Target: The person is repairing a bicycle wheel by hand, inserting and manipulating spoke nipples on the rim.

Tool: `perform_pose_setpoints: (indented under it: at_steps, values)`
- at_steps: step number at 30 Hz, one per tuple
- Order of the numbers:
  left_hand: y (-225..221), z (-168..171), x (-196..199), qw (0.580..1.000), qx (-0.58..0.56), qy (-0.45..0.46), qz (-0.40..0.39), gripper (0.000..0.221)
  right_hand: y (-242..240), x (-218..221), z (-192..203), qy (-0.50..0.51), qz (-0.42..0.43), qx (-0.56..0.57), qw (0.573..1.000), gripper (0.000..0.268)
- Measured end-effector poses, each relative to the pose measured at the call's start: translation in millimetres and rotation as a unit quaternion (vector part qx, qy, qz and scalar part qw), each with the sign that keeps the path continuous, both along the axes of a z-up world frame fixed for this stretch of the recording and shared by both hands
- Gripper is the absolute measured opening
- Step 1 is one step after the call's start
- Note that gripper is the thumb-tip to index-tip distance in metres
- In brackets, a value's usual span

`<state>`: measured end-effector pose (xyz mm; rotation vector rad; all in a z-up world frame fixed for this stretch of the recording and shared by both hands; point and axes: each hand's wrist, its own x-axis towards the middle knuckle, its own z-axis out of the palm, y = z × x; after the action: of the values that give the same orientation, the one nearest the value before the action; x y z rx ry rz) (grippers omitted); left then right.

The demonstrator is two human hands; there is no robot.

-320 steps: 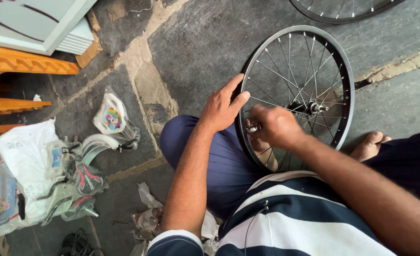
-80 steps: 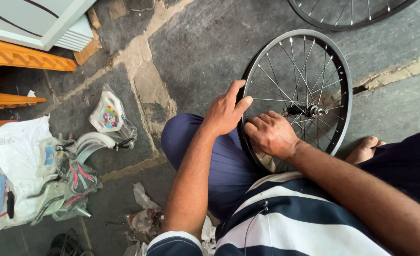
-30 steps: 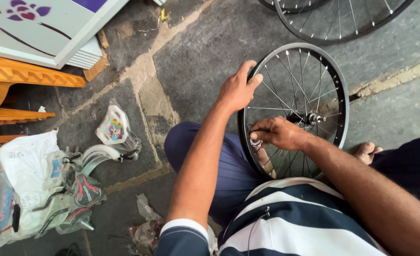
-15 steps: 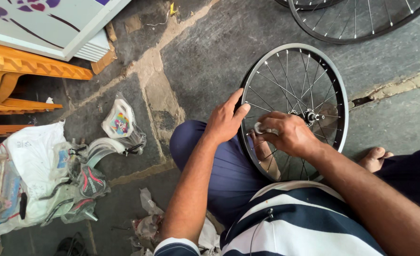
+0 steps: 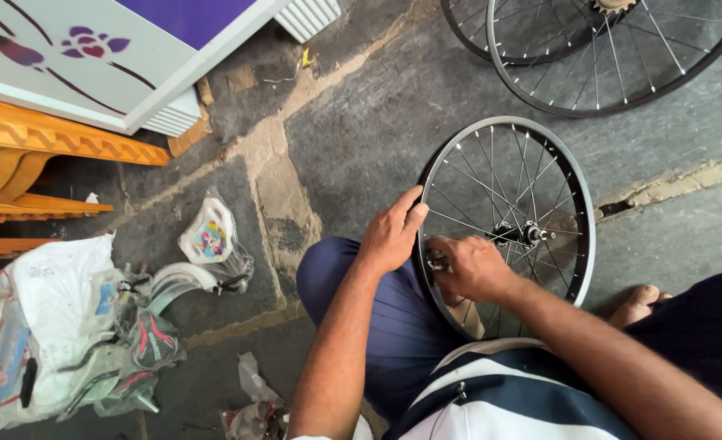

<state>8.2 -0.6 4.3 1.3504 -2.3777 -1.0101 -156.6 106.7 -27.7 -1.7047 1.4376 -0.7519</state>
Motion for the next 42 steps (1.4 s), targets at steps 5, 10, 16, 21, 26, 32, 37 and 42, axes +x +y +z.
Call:
perform_pose_setpoints:
  at_steps: [5, 10, 16, 21, 26, 32, 37, 42]
  values:
    - [2.1, -0.7, 1.5, 1.0, -0.005, 0.006, -0.01, 0.049, -0.6, -30.4, -5.9, -0.239, 0.002, 0.1, 0.966, 0.024]
    - [3.4, 6.2, -4.2, 1.0, 0.017, 0.002, -0.007, 0.053, -0.4, 5.6, 15.3, 0.127, -0.017, 0.141, 0.982, 0.036]
    - [2.4, 8.7, -4.7, 1.0, 0.02, -0.001, -0.006, 0.054, 2.1, -33.1, -2.9, -0.299, 0.011, 0.082, 0.951, 0.022]
    - [2.3, 10.2, -4.9, 1.0, 0.007, 0.009, -0.021, 0.054, 0.2, 0.1, 11.5, 0.046, -0.039, 0.14, 0.988, 0.038]
    - [1.4, 5.1, -0.4, 0.999, -0.022, 0.013, -0.037, 0.052, 2.7, -14.7, -1.0, -0.109, 0.028, 0.048, 0.992, 0.045]
    - [1.6, 4.0, -3.5, 0.999, -0.022, 0.016, -0.024, 0.052, 3.6, -24.6, -13.0, -0.178, -0.01, 0.02, 0.984, 0.03]
    - [2.3, 4.7, -6.3, 0.999, -0.01, 0.02, -0.033, 0.054, -0.8, 6.5, 16.1, 0.179, 0.006, 0.179, 0.967, 0.05]
    - [1.6, 6.2, -1.3, 1.0, 0.001, 0.015, -0.027, 0.054, -16.8, -29.5, 10.3, -0.076, 0.12, 0.198, 0.97, 0.055]
